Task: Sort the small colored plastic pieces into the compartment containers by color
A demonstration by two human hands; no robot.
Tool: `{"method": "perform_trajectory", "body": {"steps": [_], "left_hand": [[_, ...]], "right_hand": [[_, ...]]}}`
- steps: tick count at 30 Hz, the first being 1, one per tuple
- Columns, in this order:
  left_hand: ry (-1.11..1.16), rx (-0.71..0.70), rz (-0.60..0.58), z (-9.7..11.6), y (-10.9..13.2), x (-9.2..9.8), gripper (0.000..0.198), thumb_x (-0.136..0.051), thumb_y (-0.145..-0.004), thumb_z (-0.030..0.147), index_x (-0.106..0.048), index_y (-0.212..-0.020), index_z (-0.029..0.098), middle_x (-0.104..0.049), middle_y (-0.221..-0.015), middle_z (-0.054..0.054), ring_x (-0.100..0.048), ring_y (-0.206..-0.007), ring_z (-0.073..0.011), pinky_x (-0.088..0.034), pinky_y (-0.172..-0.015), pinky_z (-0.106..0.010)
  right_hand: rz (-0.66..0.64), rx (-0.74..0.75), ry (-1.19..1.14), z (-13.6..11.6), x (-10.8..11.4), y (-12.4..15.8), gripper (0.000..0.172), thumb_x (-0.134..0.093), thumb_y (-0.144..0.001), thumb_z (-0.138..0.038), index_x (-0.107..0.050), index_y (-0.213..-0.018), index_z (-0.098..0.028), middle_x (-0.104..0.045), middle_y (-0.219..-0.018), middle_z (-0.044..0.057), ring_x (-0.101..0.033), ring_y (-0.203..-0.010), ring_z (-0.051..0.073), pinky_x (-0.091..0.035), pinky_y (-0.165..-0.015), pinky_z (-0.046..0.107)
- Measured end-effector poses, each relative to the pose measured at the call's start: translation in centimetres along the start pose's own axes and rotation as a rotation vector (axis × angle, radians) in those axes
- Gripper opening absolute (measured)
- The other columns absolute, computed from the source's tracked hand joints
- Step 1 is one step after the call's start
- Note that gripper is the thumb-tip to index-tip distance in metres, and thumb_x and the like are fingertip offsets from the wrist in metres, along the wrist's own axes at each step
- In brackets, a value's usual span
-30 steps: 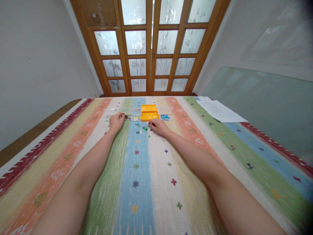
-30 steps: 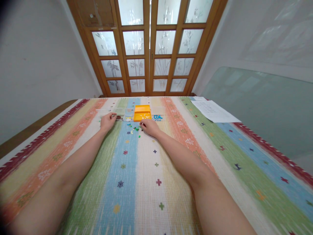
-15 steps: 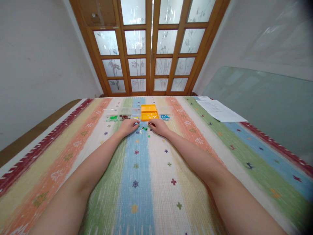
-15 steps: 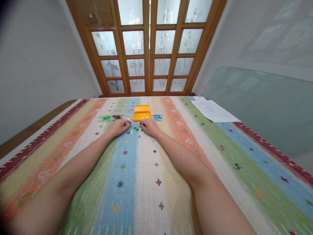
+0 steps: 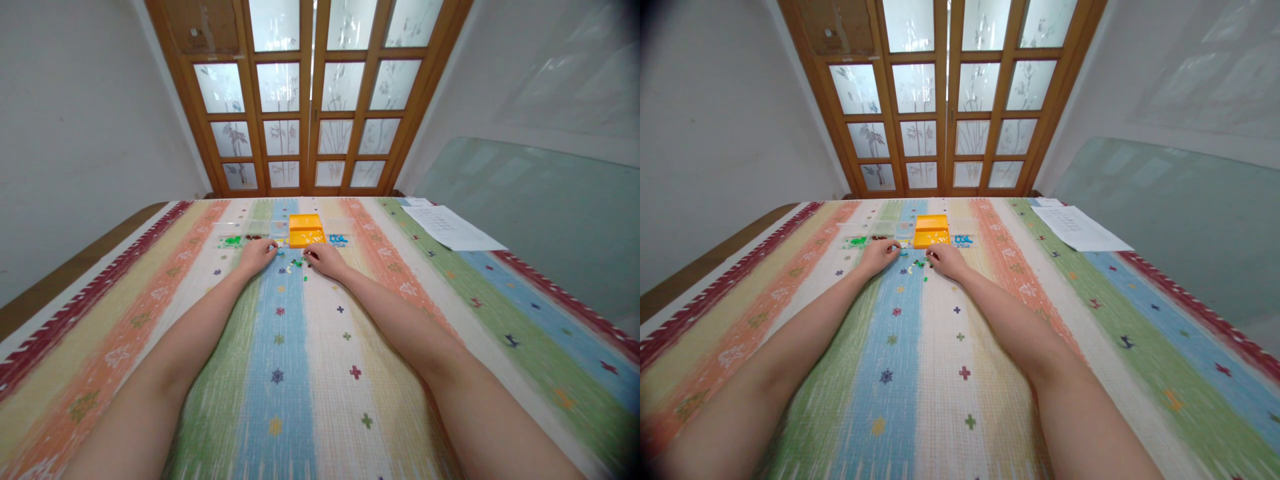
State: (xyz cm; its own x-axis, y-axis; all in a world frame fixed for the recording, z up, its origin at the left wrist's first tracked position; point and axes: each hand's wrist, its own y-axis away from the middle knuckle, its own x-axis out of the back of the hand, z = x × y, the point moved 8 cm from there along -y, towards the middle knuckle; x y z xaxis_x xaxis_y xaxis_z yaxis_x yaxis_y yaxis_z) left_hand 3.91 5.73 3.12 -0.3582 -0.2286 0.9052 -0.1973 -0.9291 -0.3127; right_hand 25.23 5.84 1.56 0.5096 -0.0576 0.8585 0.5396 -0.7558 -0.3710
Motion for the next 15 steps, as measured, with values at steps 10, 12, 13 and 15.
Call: {"method": "perform_trajectory", "body": {"steps": [10,12,13,15], "left_hand": [[0.075,0.671,0.383,-11.6,2.7,5.5,0.032,-0.055,-0.092,0.041,-0.076,-0.107,0.022,-0.076,-0.099,-0.012,-0.067,-0.089,-0.0276,-0.044,-0.071,-0.033],[0.075,0.69,0.394,-12.4,3.0,5.7,0.031,-0.056,-0.091,0.041,-0.076,-0.104,0.021,-0.076,-0.1,-0.012,-0.066,-0.089,-0.0271,-0.044,-0.071,-0.032],[0.071,0.678,0.395,-12.3,2.9,5.6,0.032,-0.056,-0.092,0.041,-0.076,-0.104,0.021,-0.076,-0.1,-0.012,-0.066,-0.089,-0.0268,-0.043,-0.07,-0.032],[0.067,0.601,0.372,-11.0,2.2,5.1,0.033,-0.055,-0.093,0.043,-0.076,-0.105,0.021,-0.076,-0.097,-0.011,-0.066,-0.088,-0.0257,-0.042,-0.07,-0.031]], "right_hand": [[-0.006,-0.007,0.014,0.0,0.0,0.0,0.019,-0.059,-0.096,-0.02,-0.076,-0.105,-0.022,-0.078,-0.106,0.006,-0.068,-0.097,0.021,-0.044,-0.083,0.028],[-0.003,-0.005,0.016,0.0,0.0,0.0,0.019,-0.059,-0.096,-0.02,-0.076,-0.105,-0.022,-0.078,-0.106,0.006,-0.068,-0.098,0.021,-0.044,-0.082,0.028],[-0.001,-0.003,0.016,-0.1,0.0,0.0,0.019,-0.059,-0.097,-0.02,-0.076,-0.104,-0.022,-0.078,-0.105,0.006,-0.068,-0.097,0.021,-0.044,-0.082,0.028],[0.005,0.001,0.016,-0.1,0.1,0.0,0.019,-0.059,-0.097,-0.021,-0.076,-0.104,-0.022,-0.078,-0.105,0.007,-0.068,-0.097,0.021,-0.044,-0.082,0.029]]}}
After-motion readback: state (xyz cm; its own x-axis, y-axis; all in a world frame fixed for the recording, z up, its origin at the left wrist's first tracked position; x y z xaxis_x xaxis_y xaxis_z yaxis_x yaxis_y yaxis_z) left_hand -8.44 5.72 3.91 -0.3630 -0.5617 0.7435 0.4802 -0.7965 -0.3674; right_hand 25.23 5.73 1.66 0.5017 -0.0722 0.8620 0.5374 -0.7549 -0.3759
